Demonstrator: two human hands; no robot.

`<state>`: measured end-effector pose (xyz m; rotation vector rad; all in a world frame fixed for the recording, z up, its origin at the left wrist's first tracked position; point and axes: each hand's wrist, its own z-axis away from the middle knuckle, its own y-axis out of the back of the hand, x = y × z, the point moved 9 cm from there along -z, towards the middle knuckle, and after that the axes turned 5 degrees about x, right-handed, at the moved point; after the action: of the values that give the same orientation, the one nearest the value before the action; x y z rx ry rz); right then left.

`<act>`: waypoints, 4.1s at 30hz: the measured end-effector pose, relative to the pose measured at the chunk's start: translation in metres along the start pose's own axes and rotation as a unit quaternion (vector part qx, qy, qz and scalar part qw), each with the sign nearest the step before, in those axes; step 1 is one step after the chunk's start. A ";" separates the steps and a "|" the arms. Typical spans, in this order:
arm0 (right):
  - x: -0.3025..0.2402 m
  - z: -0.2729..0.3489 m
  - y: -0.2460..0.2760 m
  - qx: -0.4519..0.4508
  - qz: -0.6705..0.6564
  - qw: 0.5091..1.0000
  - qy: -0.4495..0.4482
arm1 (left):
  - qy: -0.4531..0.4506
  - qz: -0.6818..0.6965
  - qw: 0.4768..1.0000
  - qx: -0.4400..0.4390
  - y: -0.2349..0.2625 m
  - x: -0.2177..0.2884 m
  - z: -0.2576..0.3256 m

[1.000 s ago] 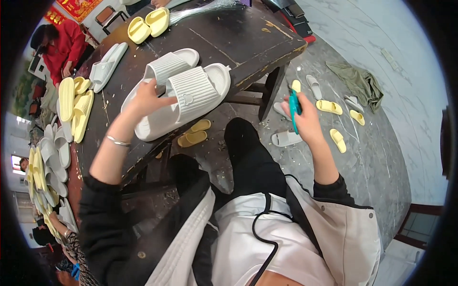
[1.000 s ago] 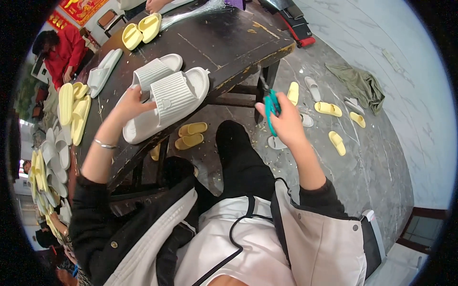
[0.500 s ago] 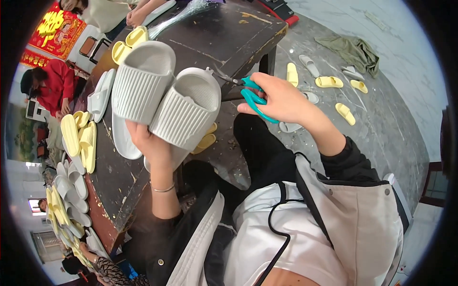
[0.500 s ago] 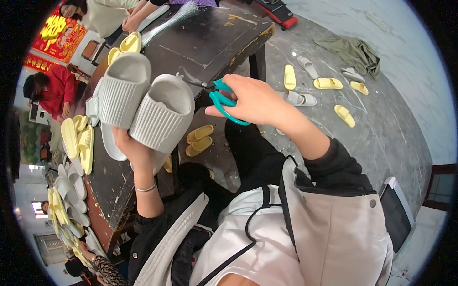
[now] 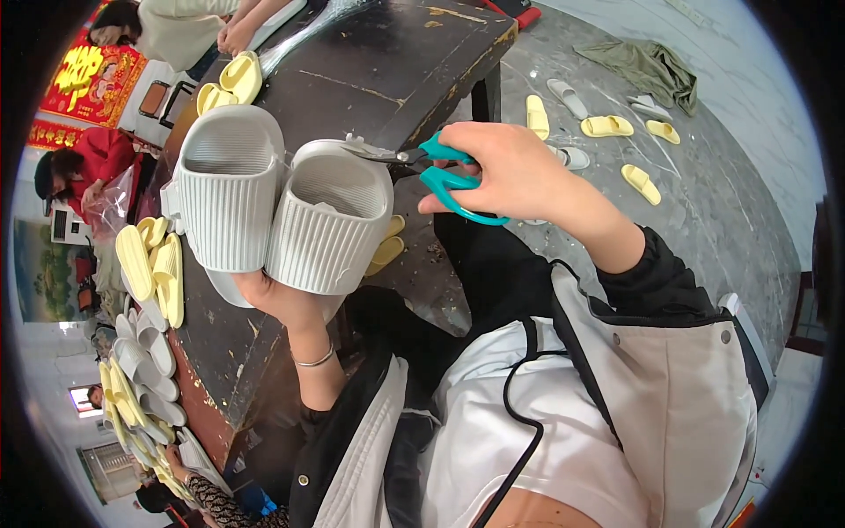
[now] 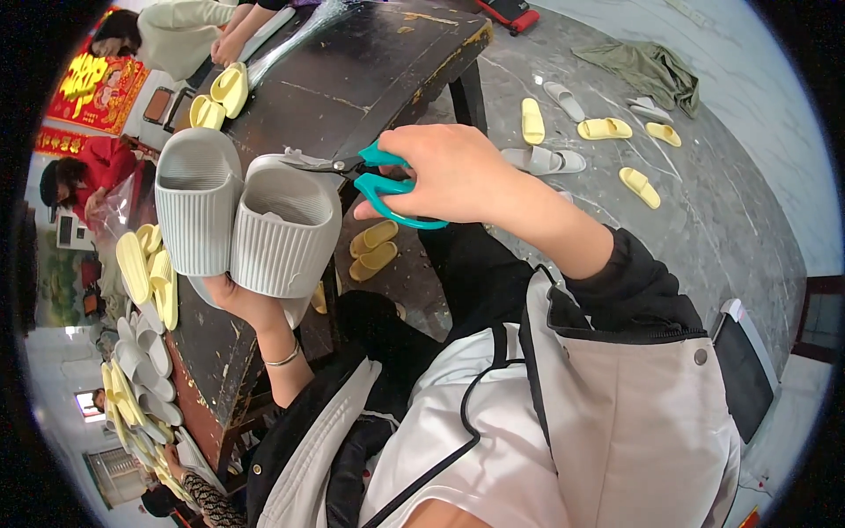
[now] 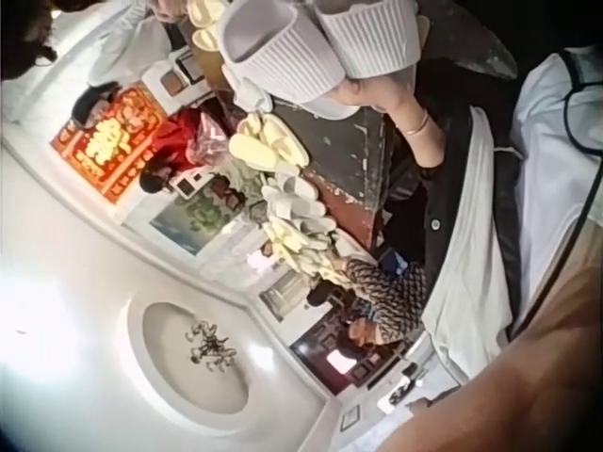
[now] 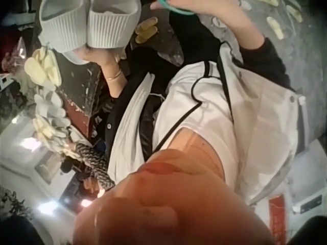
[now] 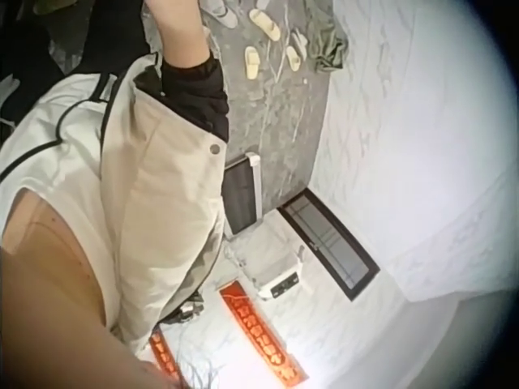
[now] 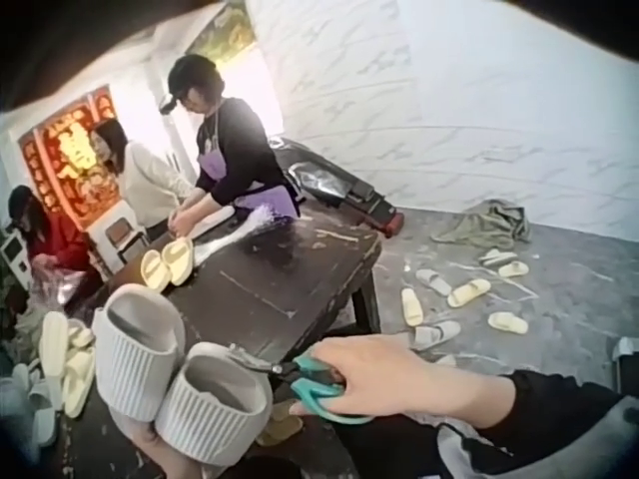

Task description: Trimming excess material from rubber slippers using scissors.

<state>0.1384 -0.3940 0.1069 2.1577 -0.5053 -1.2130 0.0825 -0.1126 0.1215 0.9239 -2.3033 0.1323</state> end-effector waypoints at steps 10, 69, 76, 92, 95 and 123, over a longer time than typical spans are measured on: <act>-0.004 -0.003 0.010 0.042 0.060 0.997 0.039 | -0.043 -0.046 0.998 -0.010 0.001 0.007 0.004; -0.044 -0.004 -0.001 -0.073 0.007 0.992 0.103 | -0.099 -0.065 0.992 0.048 0.007 0.032 0.006; -0.044 -0.004 0.004 -0.041 0.027 0.992 0.116 | -0.094 -0.057 0.992 0.055 0.006 0.032 0.006; -0.030 -0.002 0.013 -0.023 -0.004 0.999 0.049 | -0.086 -0.009 0.994 0.071 0.008 0.024 0.005; -0.036 -0.001 0.012 -0.046 0.008 0.997 0.056 | -0.096 -0.036 0.992 0.073 0.006 0.028 0.007; -0.025 -0.026 -0.017 -0.063 -0.020 0.996 -0.055 | 0.006 -0.164 0.986 -0.042 -0.018 -0.007 -0.008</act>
<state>0.1489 -0.3588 0.1219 2.0119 -0.4220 -1.3531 0.1015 -0.1195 0.1210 1.2379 -2.0942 -0.0980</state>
